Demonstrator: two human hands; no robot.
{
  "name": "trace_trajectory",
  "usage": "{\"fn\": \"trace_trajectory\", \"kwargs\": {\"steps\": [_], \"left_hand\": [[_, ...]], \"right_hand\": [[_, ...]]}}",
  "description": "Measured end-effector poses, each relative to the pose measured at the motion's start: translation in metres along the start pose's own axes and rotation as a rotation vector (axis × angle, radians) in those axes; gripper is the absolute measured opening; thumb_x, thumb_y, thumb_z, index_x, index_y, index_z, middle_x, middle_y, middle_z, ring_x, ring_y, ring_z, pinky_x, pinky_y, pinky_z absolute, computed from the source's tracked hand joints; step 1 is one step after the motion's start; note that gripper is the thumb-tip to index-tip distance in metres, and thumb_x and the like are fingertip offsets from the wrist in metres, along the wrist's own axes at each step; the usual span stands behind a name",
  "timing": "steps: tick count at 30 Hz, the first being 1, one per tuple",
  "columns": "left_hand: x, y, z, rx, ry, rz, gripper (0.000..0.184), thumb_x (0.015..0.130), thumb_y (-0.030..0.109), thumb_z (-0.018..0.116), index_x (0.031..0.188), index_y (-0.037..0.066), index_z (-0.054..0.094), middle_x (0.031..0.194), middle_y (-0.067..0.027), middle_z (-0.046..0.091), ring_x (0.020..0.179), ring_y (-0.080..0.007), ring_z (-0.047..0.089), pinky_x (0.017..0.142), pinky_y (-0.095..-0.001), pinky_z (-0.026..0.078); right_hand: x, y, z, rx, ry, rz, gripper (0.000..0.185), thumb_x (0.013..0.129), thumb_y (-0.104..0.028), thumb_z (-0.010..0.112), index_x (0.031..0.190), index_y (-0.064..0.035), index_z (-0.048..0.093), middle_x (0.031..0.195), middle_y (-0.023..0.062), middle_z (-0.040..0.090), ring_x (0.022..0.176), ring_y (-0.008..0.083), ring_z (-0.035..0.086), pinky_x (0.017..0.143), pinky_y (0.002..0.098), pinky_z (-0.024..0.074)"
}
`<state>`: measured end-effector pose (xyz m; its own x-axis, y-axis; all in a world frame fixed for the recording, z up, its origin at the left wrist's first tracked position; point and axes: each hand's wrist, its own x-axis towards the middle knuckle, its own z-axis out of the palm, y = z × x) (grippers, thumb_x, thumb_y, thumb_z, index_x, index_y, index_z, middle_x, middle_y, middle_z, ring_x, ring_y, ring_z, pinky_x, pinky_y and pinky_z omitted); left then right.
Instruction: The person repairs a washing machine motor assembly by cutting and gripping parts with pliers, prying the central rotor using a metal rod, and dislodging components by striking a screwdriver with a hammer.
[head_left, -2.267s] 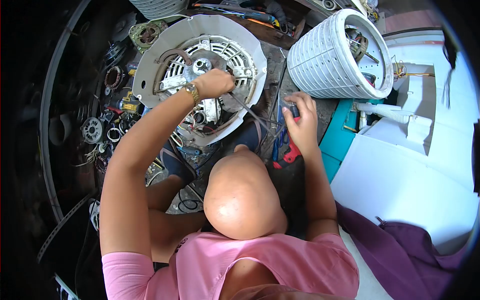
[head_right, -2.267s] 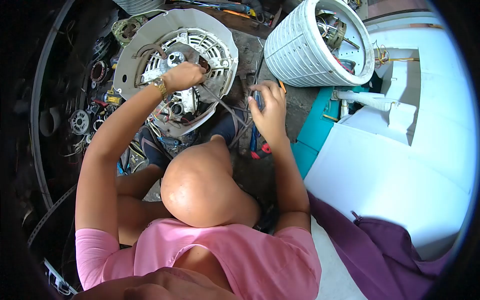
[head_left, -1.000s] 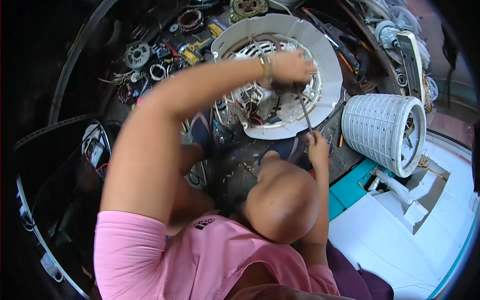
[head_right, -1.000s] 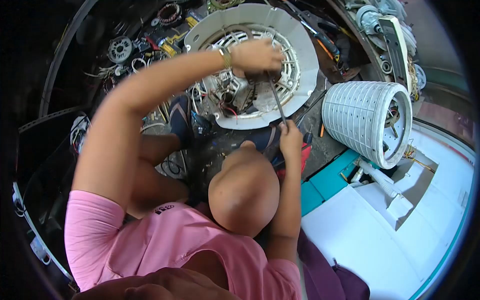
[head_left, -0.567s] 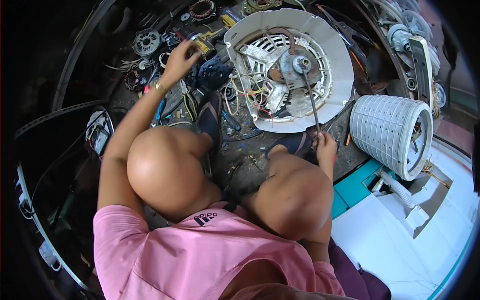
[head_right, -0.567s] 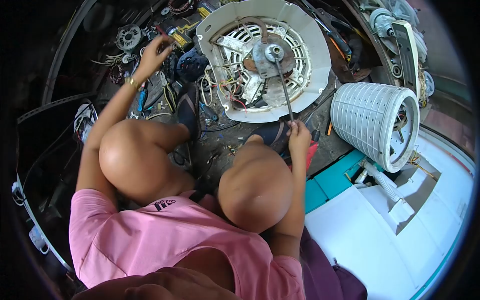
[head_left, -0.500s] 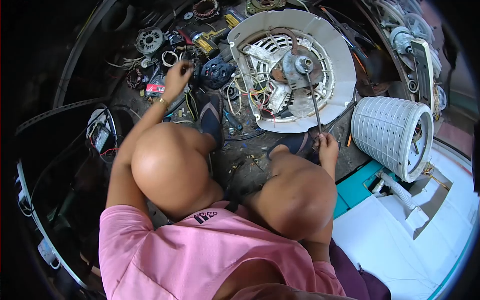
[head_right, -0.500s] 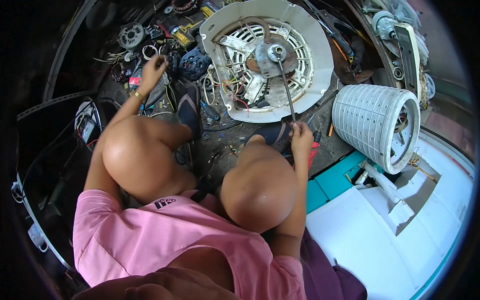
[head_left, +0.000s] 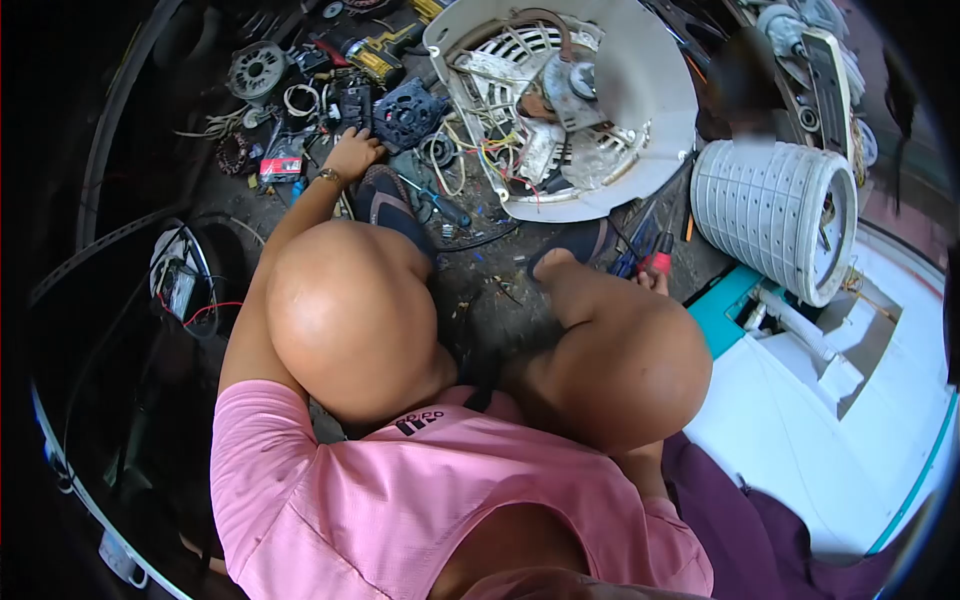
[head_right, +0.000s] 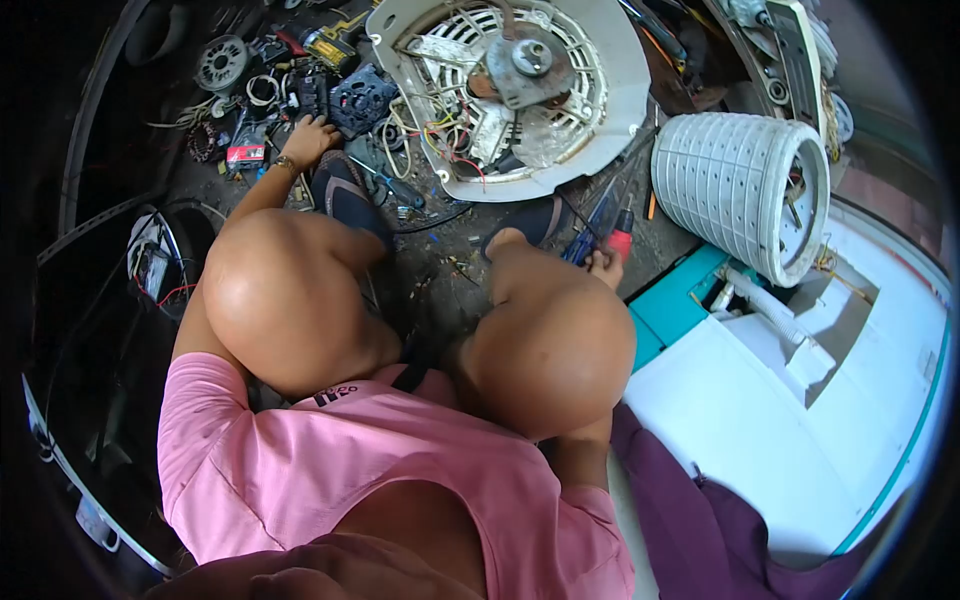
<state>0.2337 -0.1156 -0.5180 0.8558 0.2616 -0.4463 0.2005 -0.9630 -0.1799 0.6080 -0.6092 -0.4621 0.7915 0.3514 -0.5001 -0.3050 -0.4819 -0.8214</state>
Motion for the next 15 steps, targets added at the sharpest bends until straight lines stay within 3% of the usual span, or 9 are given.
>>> {"fn": "trace_trajectory", "kwargs": {"steps": [3, 5, 8, 9, 12, 13, 15], "left_hand": [[-0.006, -0.007, -0.025, 0.003, 0.163, -0.017, 0.018, 0.082, 0.016, 0.05, 0.096, 0.018, 0.062, 0.099, 0.0019, 0.06, 0.106, -0.019, 0.051, 0.085, -0.0345, 0.038], [-0.018, -0.016, -0.06, -0.015, 0.38, -0.042, 0.013, 0.082, 0.016, 0.05, 0.092, 0.015, 0.059, 0.096, 0.0013, 0.057, 0.104, -0.0199, 0.051, 0.095, -0.0394, 0.037], [-0.045, -0.022, -0.129, 0.003, 0.511, 0.019, 0.017, 0.08, 0.016, 0.051, 0.094, 0.014, 0.059, 0.092, 0.0007, 0.055, 0.1, -0.0182, 0.051, 0.097, -0.036, 0.036], [-0.053, -0.022, -0.147, 0.036, 0.524, 0.04, 0.017, 0.079, 0.017, 0.052, 0.094, 0.014, 0.06, 0.091, 0.0005, 0.055, 0.1, -0.0182, 0.051, 0.095, -0.0349, 0.037], [-0.071, -0.026, -0.204, 0.047, 0.424, 0.104, 0.017, 0.078, 0.018, 0.053, 0.092, 0.013, 0.061, 0.093, 0.0006, 0.055, 0.101, -0.0179, 0.05, 0.092, -0.035, 0.037], [-0.075, -0.032, -0.224, 0.055, 0.512, 0.171, 0.015, 0.076, 0.017, 0.055, 0.09, 0.013, 0.061, 0.091, 0.0008, 0.055, 0.098, -0.0178, 0.051, 0.089, -0.034, 0.038], [-0.078, -0.036, -0.271, 0.082, 0.688, 0.23, 0.015, 0.074, 0.016, 0.058, 0.088, 0.013, 0.061, 0.086, 0.0006, 0.054, 0.093, -0.0182, 0.051, 0.086, -0.0344, 0.038]], "right_hand": [[0.029, 0.019, 0.01, -0.398, 0.099, -0.291, 0.024, 0.08, -0.006, 0.067, 0.104, -0.0071, 0.062, 0.068, -0.0006, 0.051, 0.06, 0.0083, 0.047, 0.055, 0.0249, 0.0415], [0.045, 0.025, 0.012, -0.612, 0.166, -0.512, 0.026, 0.079, -0.005, 0.068, 0.104, -0.0075, 0.063, 0.068, -0.0002, 0.052, 0.06, 0.0087, 0.047, 0.056, 0.0252, 0.0421], [0.053, 0.007, 0.012, -0.628, 0.201, -0.697, 0.03, 0.076, -0.004, 0.07, 0.106, -0.0081, 0.064, 0.069, 0.0005, 0.052, 0.061, 0.0093, 0.047, 0.057, 0.0257, 0.043], [0.046, -0.02, 0.017, -0.394, 0.152, -0.452, 0.024, 0.079, -0.003, 0.067, 0.102, -0.0055, 0.065, 0.077, 0.0021, 0.056, 0.063, 0.0095, 0.049, 0.059, 0.0247, 0.0436], [0.048, -0.114, 0.03, -0.179, -0.117, -0.446, 0.021, 0.086, -0.007, 0.061, 0.106, -0.0003, 0.062, 0.089, 0.0037, 0.06, 0.068, 0.0086, 0.052, 0.061, 0.0235, 0.0438], [0.04, -0.154, 0.041, -0.105, -0.218, -0.416, 0.022, 0.088, -0.01, 0.059, 0.107, 0.0013, 0.06, 0.094, 0.0042, 0.061, 0.069, 0.008, 0.053, 0.061, 0.023, 0.0439], [0.016, -0.238, 0.068, -0.267, -0.453, -0.527, 0.027, 0.091, -0.017, 0.057, 0.111, 0.0015, 0.059, 0.099, 0.006, 0.063, 0.082, 0.0111, 0.057, 0.072, 0.025, 0.0467]]}}
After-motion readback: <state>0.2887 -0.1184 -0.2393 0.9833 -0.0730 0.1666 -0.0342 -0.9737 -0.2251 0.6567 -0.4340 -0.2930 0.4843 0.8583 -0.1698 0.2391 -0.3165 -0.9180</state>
